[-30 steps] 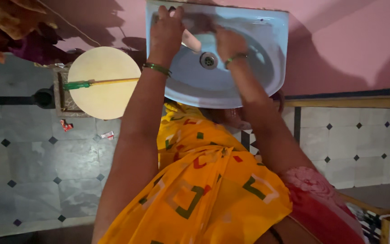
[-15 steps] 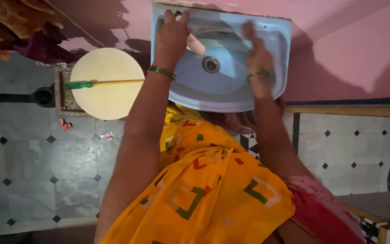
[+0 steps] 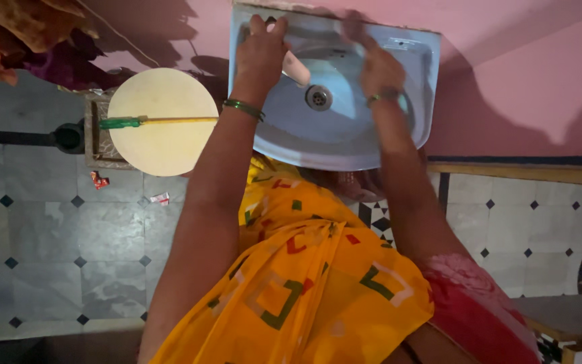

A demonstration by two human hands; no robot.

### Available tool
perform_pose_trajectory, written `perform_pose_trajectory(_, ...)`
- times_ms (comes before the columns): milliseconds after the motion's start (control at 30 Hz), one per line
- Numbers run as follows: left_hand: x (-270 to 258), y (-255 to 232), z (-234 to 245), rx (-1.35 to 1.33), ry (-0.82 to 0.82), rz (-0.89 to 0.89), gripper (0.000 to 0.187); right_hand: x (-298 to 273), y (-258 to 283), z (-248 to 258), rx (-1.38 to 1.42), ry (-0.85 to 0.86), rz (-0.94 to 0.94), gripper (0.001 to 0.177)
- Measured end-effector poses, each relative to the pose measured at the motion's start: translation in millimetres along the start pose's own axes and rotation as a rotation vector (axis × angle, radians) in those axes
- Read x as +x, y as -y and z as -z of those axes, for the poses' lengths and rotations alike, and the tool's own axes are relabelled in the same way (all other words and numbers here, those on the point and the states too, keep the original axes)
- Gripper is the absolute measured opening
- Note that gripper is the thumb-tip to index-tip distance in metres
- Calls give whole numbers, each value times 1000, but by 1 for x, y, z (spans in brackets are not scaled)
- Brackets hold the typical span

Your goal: The person scrubs the interior of a light blue wall-mounted sink using a small brush and running water. They repeatedly scrub the basin and faucet area, rinsing the brush under the tap throughout the process.

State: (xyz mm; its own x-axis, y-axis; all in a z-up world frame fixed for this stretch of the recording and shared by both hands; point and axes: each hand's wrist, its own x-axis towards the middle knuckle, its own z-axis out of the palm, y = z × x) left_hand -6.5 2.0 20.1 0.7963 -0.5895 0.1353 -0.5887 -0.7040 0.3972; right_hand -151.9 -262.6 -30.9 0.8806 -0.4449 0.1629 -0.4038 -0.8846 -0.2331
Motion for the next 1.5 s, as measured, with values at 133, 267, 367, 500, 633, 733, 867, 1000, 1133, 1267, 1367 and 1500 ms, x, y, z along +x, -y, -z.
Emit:
perform_pose_trajectory(133, 0, -2, 5, 4, 35, 23, 39, -30, -99, 14, 10, -278, -70, 38)
perform_pose_trajectory(267, -2, -3, 7, 6, 17, 1, 40, -36, -134, 9, -81, -244, -258, 34)
perform_pose_trajectory(367, 1, -3, 6, 15, -10, -6, 40, -37, -88, -20, 7, -220, -217, 45)
perform_pose_trajectory(500, -1, -2, 4, 7, 18, 21, 36, -25, 29, -59, 52, -8, -20, 37)
perform_pose_trajectory(633, -1, -3, 0, 15, -20, 14, 35, -11, 79, -38, 136, 61, 177, 28)
perform_pose_trajectory(733, -1, 0, -1, 15, -23, 15, 38, -14, 56, -2, 45, 83, 105, 36)
perform_pose_trajectory(867, -8, 0, -2, -29, -50, 10, 35, -34, -14, 36, -43, 82, -56, 35)
perform_pose_trajectory(1000, -4, 2, -3, -35, -121, -36, 42, -68, -106, 42, 286, -7, -230, 32)
perform_pose_trajectory(1133, -3, 6, -5, -16, -108, -33, 38, -115, -151, 33, 712, -47, -304, 30)
perform_pose_trajectory(1267, -5, 8, -4, -2, -103, -51, 35, -197, -140, 39, -63, 179, -367, 37)
perform_pose_trajectory(1367, -4, 8, -7, -18, -123, -45, 36, -256, -112, 39, 143, -69, -257, 41)
perform_pose_trajectory(1500, -1, 11, -17, 31, -60, 5, 28, -278, -60, 29, 165, 290, -246, 61)
